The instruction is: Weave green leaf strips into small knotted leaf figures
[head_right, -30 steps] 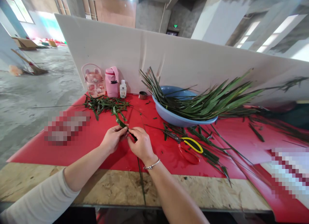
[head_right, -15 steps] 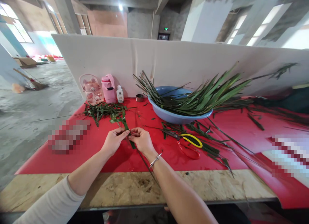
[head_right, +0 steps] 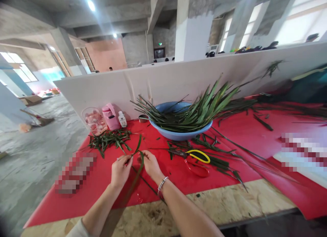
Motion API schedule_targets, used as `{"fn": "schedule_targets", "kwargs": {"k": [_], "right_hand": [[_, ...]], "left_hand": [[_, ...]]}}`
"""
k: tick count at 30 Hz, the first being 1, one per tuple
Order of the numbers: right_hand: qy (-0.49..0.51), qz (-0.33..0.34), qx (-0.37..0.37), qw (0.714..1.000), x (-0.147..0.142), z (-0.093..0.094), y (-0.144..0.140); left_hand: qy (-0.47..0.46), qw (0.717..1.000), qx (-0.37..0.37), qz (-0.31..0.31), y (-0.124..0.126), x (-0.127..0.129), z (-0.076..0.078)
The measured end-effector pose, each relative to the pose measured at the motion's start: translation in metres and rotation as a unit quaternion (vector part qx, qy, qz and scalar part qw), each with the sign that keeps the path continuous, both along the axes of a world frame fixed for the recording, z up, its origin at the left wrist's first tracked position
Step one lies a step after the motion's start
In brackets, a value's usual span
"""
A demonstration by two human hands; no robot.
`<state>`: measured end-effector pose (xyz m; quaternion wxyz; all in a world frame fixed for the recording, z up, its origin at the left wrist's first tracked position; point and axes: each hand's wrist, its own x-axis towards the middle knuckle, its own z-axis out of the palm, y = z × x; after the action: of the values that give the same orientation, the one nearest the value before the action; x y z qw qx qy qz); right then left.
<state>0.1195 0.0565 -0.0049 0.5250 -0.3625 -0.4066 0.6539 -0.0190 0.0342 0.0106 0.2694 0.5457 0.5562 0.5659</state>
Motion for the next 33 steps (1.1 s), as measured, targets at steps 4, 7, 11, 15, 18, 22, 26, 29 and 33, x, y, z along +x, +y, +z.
{"fn": "schedule_targets", "kwargs": {"k": [4,7,11,15,18,22,26,29,33], "right_hand": [[0.071,0.081,-0.106,0.989,0.010,0.006,0.004],[0.122,0.099,-0.140,0.978,0.011,0.009,0.002],[0.142,0.118,-0.134,0.974,0.004,0.006,-0.003],[0.081,0.127,-0.103,0.983,-0.003,0.001,-0.006],[-0.025,0.048,-0.004,0.999,-0.001,0.003,-0.004],[-0.232,-0.067,0.270,0.932,0.012,0.011,0.000],[-0.360,-0.036,0.396,0.844,0.022,0.014,0.005],[-0.403,-0.026,0.385,0.830,0.024,0.011,0.008],[-0.404,-0.019,0.330,0.853,0.021,0.007,0.012]], "left_hand": [[0.045,0.998,-0.014,-0.033,0.001,0.002,-0.003],[0.076,0.997,-0.020,-0.027,0.001,0.005,-0.005],[0.035,0.995,-0.086,0.024,0.004,0.010,-0.004],[-0.049,0.988,-0.142,0.044,0.010,0.006,-0.002],[-0.126,0.980,-0.156,0.000,0.011,0.001,-0.007],[-0.187,0.962,-0.187,-0.064,0.007,0.003,-0.011],[-0.204,0.949,-0.210,-0.115,0.001,0.013,-0.005],[-0.202,0.948,-0.215,-0.121,-0.002,0.017,0.001],[-0.198,0.953,-0.204,-0.105,-0.002,0.014,0.001]]}}
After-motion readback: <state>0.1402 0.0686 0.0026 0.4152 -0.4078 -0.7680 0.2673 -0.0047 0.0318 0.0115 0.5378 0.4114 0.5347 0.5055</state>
